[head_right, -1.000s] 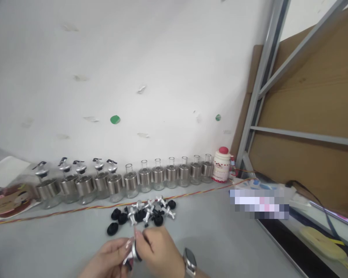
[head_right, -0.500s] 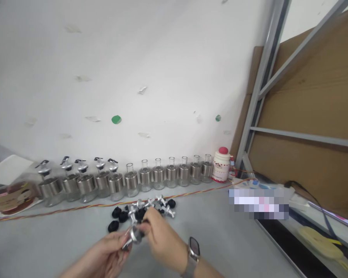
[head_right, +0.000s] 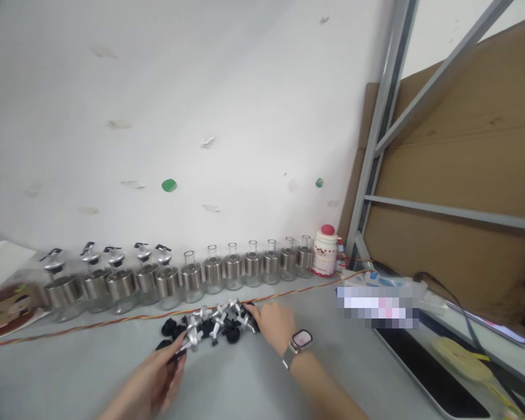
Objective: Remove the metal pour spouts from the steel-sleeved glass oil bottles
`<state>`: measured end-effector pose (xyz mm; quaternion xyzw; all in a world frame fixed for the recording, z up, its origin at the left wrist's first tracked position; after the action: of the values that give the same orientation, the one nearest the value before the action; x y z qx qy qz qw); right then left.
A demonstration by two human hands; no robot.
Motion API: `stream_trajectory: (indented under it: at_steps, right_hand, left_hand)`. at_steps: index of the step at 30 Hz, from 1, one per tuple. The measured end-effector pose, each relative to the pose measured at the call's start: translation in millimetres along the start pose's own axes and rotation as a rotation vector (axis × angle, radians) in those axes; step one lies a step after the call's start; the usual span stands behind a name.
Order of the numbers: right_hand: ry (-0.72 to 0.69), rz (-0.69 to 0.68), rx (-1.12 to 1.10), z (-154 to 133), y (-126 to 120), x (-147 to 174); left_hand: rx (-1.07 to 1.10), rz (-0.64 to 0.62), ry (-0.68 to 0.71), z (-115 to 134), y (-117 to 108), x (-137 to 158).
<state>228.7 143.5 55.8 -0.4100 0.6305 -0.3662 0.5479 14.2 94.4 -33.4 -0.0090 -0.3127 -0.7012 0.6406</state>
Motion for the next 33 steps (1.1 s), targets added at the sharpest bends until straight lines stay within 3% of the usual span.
stream_trajectory:
  at_steps: [6,10,12,14,19,25,33]
  right_hand:
    - [-0.086,0.108,-0.044,-25.6,-46.7,9.7]
    - [-0.449,0.006,-0.4,-86.6,-54.7,44.0]
    - [-0.634,-0.025,-0.409,-114.5,-52.1,64.8]
    - [-0.704,-0.036,-0.362,-127.5,-44.3,75.8]
    - [-0.696,-0.066,-0.35,-130.5,-30.8,77.9]
    - [-0.516,-0.216,-0.455,-119.1,-21.9,71.6]
    - [-0.466,-0.273,-0.631,-113.9,-17.7,71.1]
  left_hand:
    - [0.008,-0.02,0.066,14.7,1.6,5.2]
    - [-0.116,-0.038,0.143,13.1,7.8,8.7]
    - [-0.167,-0.075,0.152,7.5,13.8,10.9]
    - [-0.204,-0.122,0.145,0.6,19.6,12.5]
    - [-0.182,-0.179,0.069,-15.2,22.6,8.8]
    - [-0.1,-0.111,0.049,-15.2,11.7,-2.3]
    - [-0.18,-0.131,0.231,10.8,19.1,14.2]
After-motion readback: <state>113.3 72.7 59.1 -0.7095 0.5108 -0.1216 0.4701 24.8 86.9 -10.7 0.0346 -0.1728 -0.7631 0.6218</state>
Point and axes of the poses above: each hand's wrist, its own x-axis away from the middle knuckle, its own y-axis out of the palm, z = x × y, the point moved 10 cm from there along -x, towards the middle knuckle, and after that the axes turned 12 degrees about x, right-handed, at the moved point
